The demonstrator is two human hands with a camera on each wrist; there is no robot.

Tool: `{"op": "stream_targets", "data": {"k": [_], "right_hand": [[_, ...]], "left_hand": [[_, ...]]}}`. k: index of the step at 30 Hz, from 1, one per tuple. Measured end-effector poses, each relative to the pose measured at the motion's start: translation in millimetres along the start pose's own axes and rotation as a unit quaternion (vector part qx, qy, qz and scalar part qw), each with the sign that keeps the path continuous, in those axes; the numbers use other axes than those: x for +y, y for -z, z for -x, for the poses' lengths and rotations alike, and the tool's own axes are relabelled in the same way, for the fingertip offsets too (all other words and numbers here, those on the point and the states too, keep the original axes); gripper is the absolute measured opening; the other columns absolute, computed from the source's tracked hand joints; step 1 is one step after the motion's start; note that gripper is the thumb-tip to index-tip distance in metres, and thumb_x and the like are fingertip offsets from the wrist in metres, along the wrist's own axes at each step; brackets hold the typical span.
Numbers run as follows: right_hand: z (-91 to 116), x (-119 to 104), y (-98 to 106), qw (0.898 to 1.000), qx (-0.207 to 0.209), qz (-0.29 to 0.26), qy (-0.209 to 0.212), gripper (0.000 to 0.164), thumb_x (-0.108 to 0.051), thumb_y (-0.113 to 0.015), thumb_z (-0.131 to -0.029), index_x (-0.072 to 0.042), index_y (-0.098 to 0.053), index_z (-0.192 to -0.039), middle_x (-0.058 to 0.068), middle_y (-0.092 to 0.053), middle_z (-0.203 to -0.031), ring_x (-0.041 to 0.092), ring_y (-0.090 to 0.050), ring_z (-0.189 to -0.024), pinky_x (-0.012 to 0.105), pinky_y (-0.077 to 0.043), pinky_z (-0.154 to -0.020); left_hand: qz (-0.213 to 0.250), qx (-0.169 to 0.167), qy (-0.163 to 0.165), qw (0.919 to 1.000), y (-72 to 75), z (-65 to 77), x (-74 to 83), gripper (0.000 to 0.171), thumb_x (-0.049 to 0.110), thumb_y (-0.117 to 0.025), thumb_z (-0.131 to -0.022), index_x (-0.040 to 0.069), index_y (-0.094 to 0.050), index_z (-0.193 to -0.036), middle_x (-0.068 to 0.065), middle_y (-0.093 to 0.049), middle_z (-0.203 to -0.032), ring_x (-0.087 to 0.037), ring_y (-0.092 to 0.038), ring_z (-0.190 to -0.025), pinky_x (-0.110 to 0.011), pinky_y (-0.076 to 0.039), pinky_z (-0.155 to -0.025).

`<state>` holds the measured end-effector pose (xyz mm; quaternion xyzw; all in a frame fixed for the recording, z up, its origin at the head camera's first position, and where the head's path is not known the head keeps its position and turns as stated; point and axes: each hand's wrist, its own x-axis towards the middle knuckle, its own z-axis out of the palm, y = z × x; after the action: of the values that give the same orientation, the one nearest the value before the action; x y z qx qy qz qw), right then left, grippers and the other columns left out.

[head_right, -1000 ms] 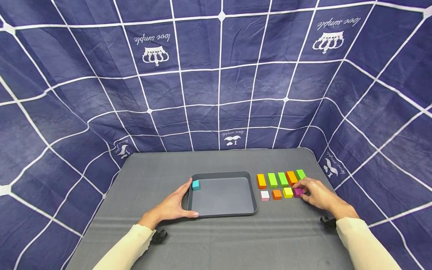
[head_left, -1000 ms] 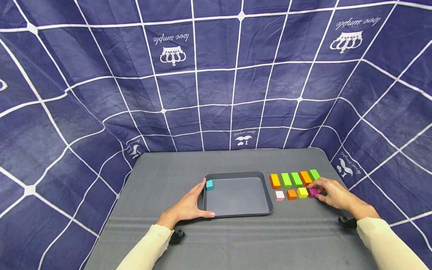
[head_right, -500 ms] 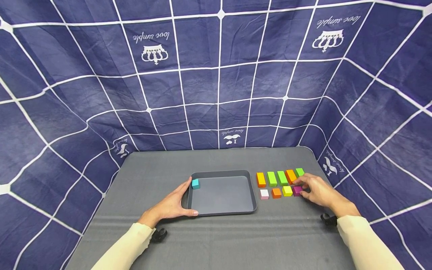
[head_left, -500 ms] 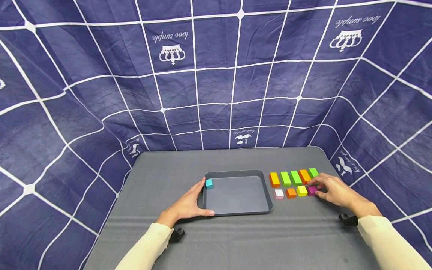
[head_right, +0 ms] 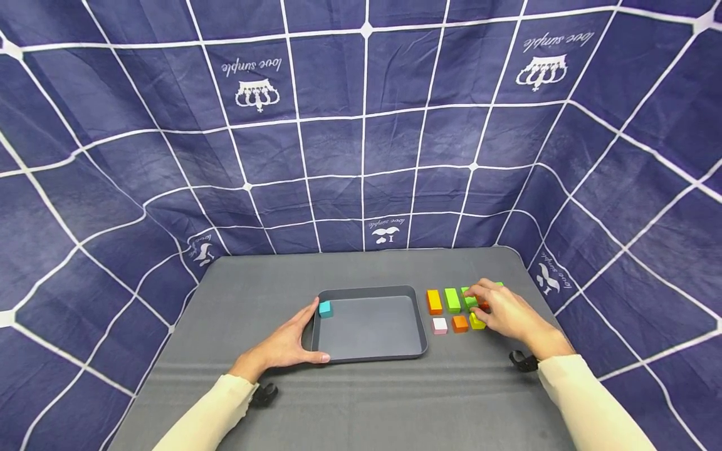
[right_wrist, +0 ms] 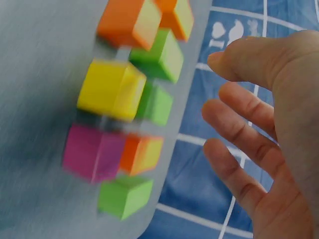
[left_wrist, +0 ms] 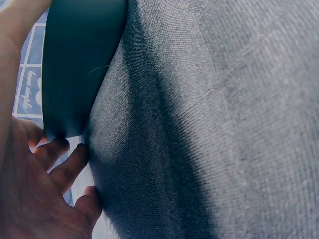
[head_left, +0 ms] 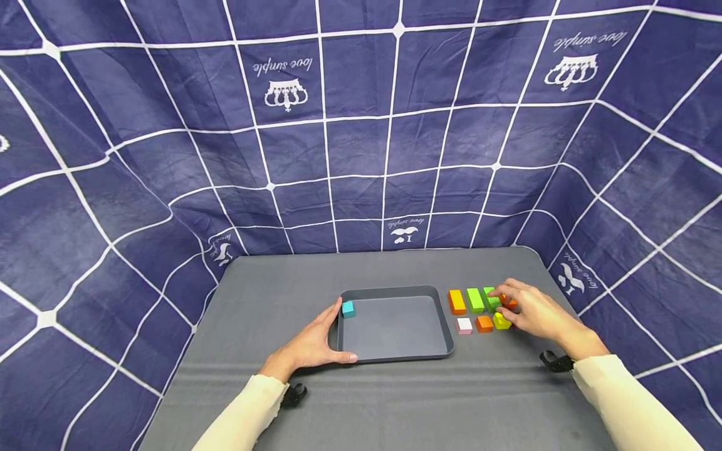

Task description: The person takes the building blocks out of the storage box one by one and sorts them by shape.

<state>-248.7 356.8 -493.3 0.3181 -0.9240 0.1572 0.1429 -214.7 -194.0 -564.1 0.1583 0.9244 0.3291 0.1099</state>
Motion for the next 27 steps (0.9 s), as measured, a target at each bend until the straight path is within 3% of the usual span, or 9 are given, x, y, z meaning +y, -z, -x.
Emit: {"op": "stream_targets", "data": {"k": [8,12,19,24,27], "right_hand": [[-30.4,-29.1,-13.8,0.999,-0.025,-0.034,0.014,0.035,0.002,-0.093,-0.092,-0.007,-0.084,-0.125,0.006,-0.078,-0.114,0.024,-0.081,-0.092,0.034,-0.065,-0.074],[-48.1,-43.3,-23.2,0.998,-0.022,-0.033,0.040,0.035,0.001,-0.092,-0.094,-0.008,-0.083,-0.126,0.007,-0.078,-0.116,0.021,-0.078,-0.090,0.033,-0.065,-0.074],[-80.7,-72.7,-40.8,0.995,-0.064,-0.064,0.049,0.034,-0.009,-0.089,-0.102,-0.016,-0.082,-0.134,0.003,-0.076,-0.122,0.014,-0.070,-0.082,0.024,-0.056,-0.070],[-103.6,-92.5,-52.1,0.992,-0.063,-0.060,0.089,0.035,-0.010,-0.089,-0.103,-0.016,-0.082,-0.136,0.003,-0.078,-0.125,0.016,-0.072,-0.083,0.030,-0.060,-0.074],[-115.0,-103.3,-58.5,0.990,-0.073,-0.061,0.100,0.037,-0.012,-0.088,-0.103,-0.016,-0.081,-0.139,0.004,-0.078,-0.128,0.020,-0.078,-0.092,0.034,-0.064,-0.079]], "left_hand": [[0.000,0.001,-0.009,1.0000,-3.2,3.6,-1.8,0.149,0.071,-0.101,-0.080,0.023,-0.012,-0.190,-0.010,-0.029,-0.195,-0.042,-0.040,-0.176,-0.066,-0.043,-0.137],[0.005,0.003,-0.017,0.9998,0.1,2.7,-0.1,0.149,0.070,-0.101,-0.080,0.020,-0.013,-0.190,-0.012,-0.029,-0.195,-0.043,-0.038,-0.177,-0.066,-0.041,-0.138],[0.006,0.001,-0.010,0.9999,2.1,2.9,-1.6,0.149,0.070,-0.101,-0.080,0.022,-0.012,-0.190,-0.011,-0.028,-0.195,-0.042,-0.037,-0.177,-0.067,-0.041,-0.138],[0.006,0.005,-0.012,0.9999,2.3,1.8,-1.0,0.149,0.070,-0.102,-0.080,0.022,-0.013,-0.190,-0.009,-0.029,-0.195,-0.041,-0.037,-0.178,-0.065,-0.040,-0.139],[0.006,0.003,-0.016,0.9999,2.1,1.1,0.6,0.150,0.071,-0.101,-0.080,0.021,-0.013,-0.190,-0.010,-0.029,-0.195,-0.042,-0.037,-0.177,-0.066,-0.041,-0.139]]}}
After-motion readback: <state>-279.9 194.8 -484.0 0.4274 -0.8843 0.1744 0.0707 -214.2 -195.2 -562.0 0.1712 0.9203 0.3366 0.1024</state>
